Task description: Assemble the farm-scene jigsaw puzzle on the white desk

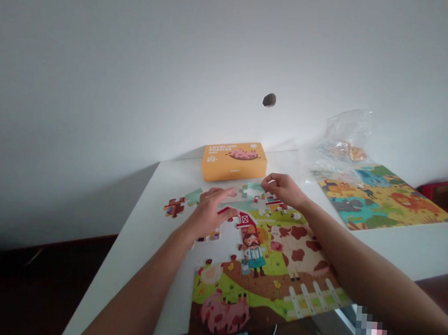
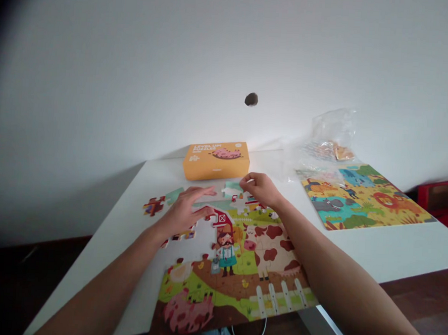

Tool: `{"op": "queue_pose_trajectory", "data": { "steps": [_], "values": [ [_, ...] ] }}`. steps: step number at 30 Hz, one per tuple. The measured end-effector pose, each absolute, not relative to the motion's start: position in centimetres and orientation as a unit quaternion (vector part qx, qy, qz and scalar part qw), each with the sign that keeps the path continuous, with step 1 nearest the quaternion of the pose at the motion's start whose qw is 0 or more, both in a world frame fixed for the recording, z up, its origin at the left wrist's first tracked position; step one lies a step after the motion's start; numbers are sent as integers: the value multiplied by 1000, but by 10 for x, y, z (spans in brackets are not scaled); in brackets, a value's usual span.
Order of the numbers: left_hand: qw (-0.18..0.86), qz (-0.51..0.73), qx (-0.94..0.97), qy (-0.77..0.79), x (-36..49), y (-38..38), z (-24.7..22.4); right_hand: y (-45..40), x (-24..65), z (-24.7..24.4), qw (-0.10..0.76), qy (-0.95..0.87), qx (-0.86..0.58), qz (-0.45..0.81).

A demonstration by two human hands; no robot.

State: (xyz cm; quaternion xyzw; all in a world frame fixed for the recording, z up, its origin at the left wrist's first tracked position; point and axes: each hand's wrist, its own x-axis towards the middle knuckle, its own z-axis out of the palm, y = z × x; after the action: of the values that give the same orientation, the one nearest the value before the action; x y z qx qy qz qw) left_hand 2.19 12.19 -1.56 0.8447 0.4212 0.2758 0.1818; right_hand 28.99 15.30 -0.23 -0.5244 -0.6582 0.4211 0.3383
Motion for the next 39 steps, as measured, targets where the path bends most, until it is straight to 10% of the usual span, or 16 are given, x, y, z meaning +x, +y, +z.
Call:
{"op": "queue_pose_trajectory", "data": {
  "steps": [14,25,39],
  "values": [
    [78,313,681,657,13,139,-15,146,317,14,25,-809,-579,97],
    [81,360,732,572,11,134,-5,139,288,14,334,-688,-494,413],
    [441,310,723,432,36,110,9,122,255,3,324,-682,-393,525]
  ]
}}
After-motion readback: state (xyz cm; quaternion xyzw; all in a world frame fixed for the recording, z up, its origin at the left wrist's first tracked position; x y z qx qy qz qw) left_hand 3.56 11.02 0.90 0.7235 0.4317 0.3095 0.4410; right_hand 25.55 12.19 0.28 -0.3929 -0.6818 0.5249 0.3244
